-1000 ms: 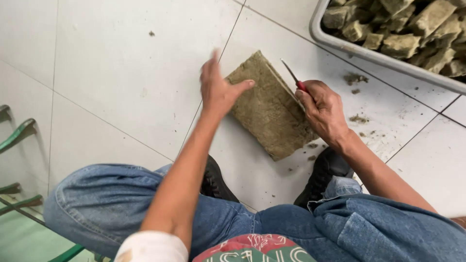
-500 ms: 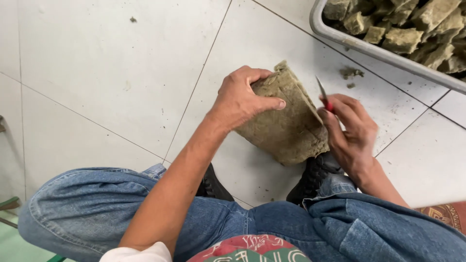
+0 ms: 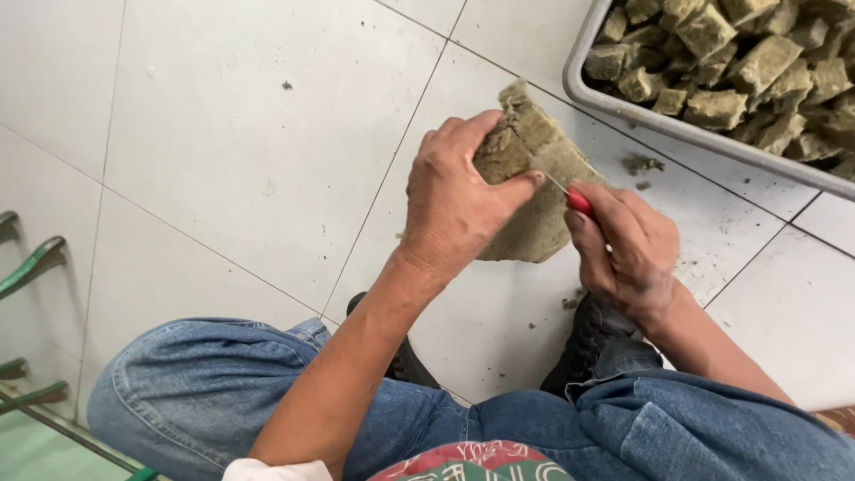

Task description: Cutting rockwool slabs into small cubes for seed germination using a knife.

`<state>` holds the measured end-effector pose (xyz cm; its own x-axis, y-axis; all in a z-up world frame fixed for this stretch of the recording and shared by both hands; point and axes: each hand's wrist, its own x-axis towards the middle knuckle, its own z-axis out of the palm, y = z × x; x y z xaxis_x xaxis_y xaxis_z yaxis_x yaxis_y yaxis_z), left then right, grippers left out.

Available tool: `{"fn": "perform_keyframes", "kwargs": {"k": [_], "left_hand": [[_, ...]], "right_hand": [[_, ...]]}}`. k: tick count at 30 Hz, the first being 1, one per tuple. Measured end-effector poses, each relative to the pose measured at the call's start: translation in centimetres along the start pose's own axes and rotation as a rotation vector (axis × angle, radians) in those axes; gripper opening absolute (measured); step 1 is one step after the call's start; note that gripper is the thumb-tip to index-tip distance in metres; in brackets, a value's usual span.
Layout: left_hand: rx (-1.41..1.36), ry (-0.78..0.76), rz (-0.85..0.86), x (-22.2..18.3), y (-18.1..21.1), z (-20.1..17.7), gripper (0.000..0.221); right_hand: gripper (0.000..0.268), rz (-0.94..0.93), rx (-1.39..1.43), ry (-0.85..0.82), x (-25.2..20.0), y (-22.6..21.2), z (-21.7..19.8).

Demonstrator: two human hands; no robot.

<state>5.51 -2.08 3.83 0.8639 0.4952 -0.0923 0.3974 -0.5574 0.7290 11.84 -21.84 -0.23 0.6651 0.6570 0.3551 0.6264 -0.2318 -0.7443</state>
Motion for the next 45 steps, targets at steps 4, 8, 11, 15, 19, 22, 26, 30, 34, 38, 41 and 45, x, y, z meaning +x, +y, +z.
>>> {"fn": "perform_keyframes", "kwargs": {"k": [4, 8, 11, 15, 19, 22, 26, 30, 34, 38, 41, 45], "left_hand": [[0.023, -0.015, -0.024, 0.3, -0.3, -0.2, 0.066], [-0.163, -0.062, -0.043, 1.0, -1.1, -0.7, 0.077], [-0.324, -0.131, -0.022, 2.3, -3.5, -0.5, 0.076], [-0.462, -0.197, -0.010, 5.3, -10.8, 2.5, 0.063], [-0.485, -0.222, -0.199, 6.2, -14.3, 4.8, 0.064], [-0.196, -0.192, -0.390, 4.7, -13.0, 5.5, 0.068], [0.255, 0.114, 0.040, 0.6, -16.5, 9.9, 0.055], [0.277, 0.147, 0.256, -0.7, -17.6, 11.8, 0.046], [0.289, 0.148, 0.274, -0.6, -17.9, 11.9, 0.046], [0.272, 0.137, 0.278, -0.7, -17.6, 11.4, 0.047], [0.251, 0.143, 0.282, -0.4, -17.7, 11.3, 0.046], [0.246, 0.124, 0.272, -0.5, -17.3, 11.2, 0.045]], "right_hand": [[0.024, -0.111, -0.041, 0.014, 0.7, 0.9, 0.8], [0.026, -0.122, -0.073, -0.032, 0.8, 1.6, 1.5], [0.026, -0.072, -0.096, -0.064, 0.6, 3.1, 2.6], [0.021, 0.028, -0.235, -0.237, 2.5, 4.7, 5.0], [0.019, 0.029, -0.291, -0.355, 2.7, 7.2, 7.8], [0.031, 0.084, -0.311, -0.446, 1.9, 7.9, 8.5], [0.052, 0.061, -0.332, -0.451, 1.5, 7.9, 8.8], [0.069, 0.014, -0.417, -0.540, 0.4, 8.1, 8.0], [0.066, 0.015, -0.409, -0.511, -0.7, 8.9, 7.7], [0.068, 0.009, -0.441, -0.534, -1.0, 8.1, 7.5], [0.072, 0.010, -0.427, -0.534, -0.8, 7.7, 6.8], [0.071, -0.016, -0.502, -0.537, -0.9, 7.9, 7.2]]}}
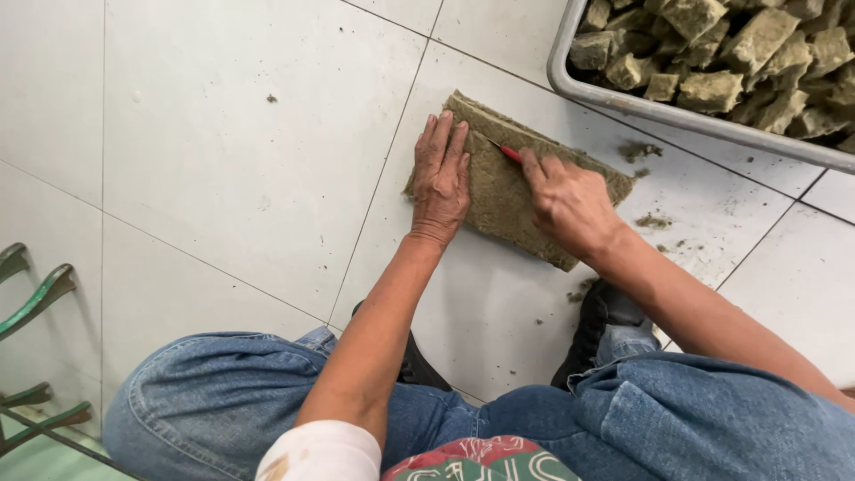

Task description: Cutting rockwool slabs into small cubes for seed germination using a knife.

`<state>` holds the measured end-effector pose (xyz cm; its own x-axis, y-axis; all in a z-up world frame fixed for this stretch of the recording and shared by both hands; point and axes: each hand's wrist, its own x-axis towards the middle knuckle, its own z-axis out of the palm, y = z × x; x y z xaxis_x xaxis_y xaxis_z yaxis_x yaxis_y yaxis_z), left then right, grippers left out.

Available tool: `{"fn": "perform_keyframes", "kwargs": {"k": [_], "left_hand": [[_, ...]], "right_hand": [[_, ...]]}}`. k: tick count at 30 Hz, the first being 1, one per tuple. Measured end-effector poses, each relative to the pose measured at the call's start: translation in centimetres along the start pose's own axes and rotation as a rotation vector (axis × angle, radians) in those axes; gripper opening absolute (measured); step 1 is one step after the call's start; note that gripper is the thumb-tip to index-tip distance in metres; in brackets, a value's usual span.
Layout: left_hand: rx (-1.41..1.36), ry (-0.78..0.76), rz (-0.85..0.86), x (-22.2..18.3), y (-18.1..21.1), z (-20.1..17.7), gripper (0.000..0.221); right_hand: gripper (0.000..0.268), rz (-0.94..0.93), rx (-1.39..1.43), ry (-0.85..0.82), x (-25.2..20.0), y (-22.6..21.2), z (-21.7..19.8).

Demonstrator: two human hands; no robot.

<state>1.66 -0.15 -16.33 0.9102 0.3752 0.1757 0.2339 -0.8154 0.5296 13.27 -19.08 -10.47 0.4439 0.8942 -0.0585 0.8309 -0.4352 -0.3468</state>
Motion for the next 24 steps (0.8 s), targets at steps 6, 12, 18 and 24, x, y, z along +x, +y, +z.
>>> {"fn": "perform_keyframes", "kwargs": {"k": [6, 12, 18, 24], "left_hand": [[0.002, -0.023, 0.032, 0.2, -0.3, 0.2, 0.045], [0.027, -0.067, 0.045, 0.5, -0.4, -0.3, 0.045], [0.113, -0.024, 0.080, -0.7, 2.0, -0.1, 0.048], [0.109, -0.032, 0.123, -1.2, 2.3, 1.9, 0.053]], "right_hand": [[0.060, 0.053, -0.043, -0.114, -0.8, -0.1, -0.3], [0.056, 0.051, -0.111, -0.100, -2.8, -0.6, -1.5], [0.055, 0.117, 0.049, -0.037, -2.9, -1.1, -1.6], [0.069, 0.145, 0.061, -0.159, -2.2, -0.8, -1.6]]}}
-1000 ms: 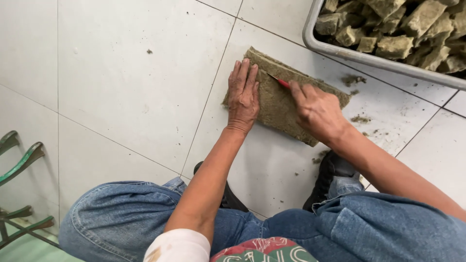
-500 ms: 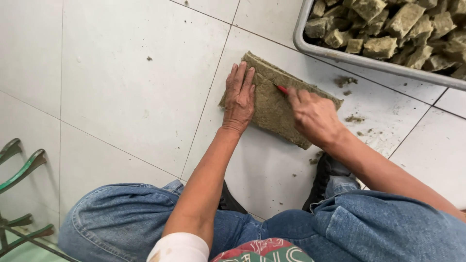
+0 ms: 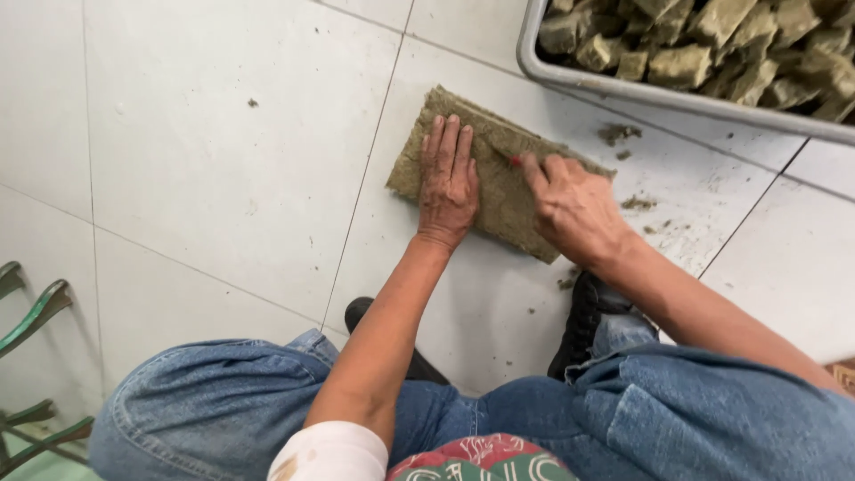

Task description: Cutting rockwool slabs into small cubes for seed germination using a knife.

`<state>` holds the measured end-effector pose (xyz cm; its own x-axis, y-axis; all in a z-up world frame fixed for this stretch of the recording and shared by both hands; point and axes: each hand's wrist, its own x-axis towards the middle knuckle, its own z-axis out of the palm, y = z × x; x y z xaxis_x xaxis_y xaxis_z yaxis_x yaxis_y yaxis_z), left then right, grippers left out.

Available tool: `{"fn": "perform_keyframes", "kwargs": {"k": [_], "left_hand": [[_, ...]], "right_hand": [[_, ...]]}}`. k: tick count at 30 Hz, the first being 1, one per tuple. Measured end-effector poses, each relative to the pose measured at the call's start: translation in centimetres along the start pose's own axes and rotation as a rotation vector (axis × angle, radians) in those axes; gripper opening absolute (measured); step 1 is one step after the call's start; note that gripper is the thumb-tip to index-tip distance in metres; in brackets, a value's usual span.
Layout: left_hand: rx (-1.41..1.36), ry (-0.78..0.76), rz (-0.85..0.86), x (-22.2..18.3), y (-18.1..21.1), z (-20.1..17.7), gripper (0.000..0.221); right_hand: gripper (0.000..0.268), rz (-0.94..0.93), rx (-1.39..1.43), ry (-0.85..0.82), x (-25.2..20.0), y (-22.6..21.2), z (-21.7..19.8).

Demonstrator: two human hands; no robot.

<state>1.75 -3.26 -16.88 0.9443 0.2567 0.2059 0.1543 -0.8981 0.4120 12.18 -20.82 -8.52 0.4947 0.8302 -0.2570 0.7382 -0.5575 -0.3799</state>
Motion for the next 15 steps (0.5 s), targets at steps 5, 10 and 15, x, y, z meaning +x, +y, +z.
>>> {"fn": "perform_keyframes", "kwargs": {"k": [5, 10, 15], "left_hand": [[-0.012, -0.005, 0.005, 0.2, -0.2, 0.1, 0.053], [-0.012, -0.038, -0.007, -0.3, -0.5, -0.3, 0.053], [-0.022, -0.044, 0.001, -0.1, -0.4, -0.2, 0.052]], "right_hand": [[0.055, -0.022, -0.102, 0.023, 0.3, 0.8, 1.4], [0.068, -0.009, 0.045, 0.040, -0.9, 0.4, -0.2], [0.058, -0.063, -0.133, 0.116, -1.7, 2.1, 2.6]]}}
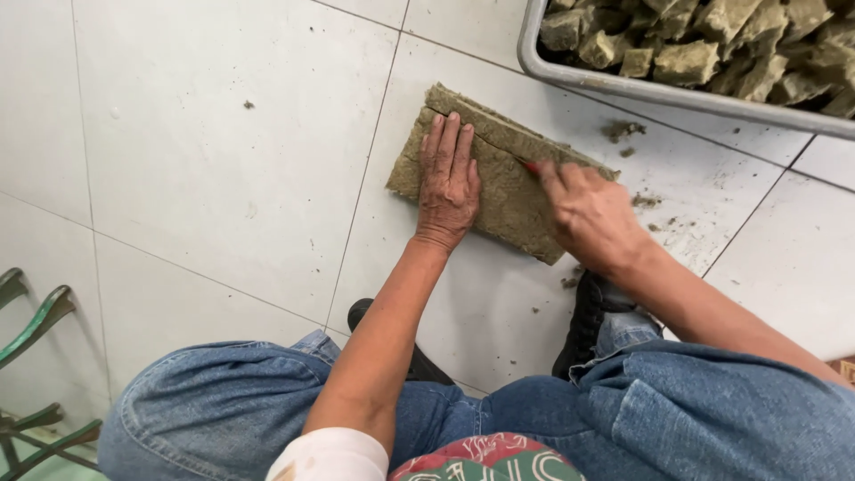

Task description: Cutting rockwool slabs into small cubes for seed germination using a knife.

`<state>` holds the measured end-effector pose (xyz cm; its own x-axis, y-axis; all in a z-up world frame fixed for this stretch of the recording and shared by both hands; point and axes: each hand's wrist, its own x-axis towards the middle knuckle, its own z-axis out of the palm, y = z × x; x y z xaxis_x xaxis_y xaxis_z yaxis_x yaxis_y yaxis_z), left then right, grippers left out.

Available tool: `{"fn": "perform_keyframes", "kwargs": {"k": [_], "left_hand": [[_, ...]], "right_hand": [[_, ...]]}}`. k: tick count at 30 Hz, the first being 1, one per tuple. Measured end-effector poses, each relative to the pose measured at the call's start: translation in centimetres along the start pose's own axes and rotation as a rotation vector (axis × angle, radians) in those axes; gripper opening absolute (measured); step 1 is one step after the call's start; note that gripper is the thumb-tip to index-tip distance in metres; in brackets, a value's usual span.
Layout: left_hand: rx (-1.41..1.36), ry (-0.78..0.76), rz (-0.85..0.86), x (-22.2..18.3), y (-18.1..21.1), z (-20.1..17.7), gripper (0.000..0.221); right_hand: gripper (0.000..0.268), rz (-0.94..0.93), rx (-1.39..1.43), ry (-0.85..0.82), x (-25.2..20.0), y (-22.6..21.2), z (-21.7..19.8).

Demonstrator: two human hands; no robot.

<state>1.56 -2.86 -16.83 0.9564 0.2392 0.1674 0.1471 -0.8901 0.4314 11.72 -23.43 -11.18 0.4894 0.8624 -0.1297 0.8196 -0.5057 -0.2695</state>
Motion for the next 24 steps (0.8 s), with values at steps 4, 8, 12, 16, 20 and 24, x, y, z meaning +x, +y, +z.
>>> {"fn": "perform_keyframes", "kwargs": {"k": [4, 8, 12, 16, 20, 24], "left_hand": [[-0.006, 0.006, 0.004, 0.1, -0.1, 0.0, 0.051], [-0.015, -0.004, 0.009, -0.2, -0.2, -0.4, 0.051], [-0.017, 0.010, 0.036, 0.3, -0.2, -0.6, 0.049], [0.000, 0.062, 0.078, -0.7, 2.1, -0.6, 0.045], [-0.097, 0.030, 0.088, -0.6, 3.4, -0.4, 0.043], [-0.185, 0.013, 0.082, -0.4, 3.4, -0.4, 0.047]], "right_hand": [[0.062, 0.051, 0.090, -0.006, -0.7, 0.3, -2.4], [0.051, 0.016, 0.083, 0.054, -2.0, 0.7, -3.2], [0.039, 0.126, 0.178, 0.066, -4.4, 1.0, -7.9], [0.031, 0.192, 0.532, 0.238, -5.8, 1.6, -7.9], [0.028, 0.147, 0.370, 0.241, -3.6, 1.3, -4.1], [0.039, 0.025, 0.209, 0.315, -2.4, 0.7, -2.6]]}}
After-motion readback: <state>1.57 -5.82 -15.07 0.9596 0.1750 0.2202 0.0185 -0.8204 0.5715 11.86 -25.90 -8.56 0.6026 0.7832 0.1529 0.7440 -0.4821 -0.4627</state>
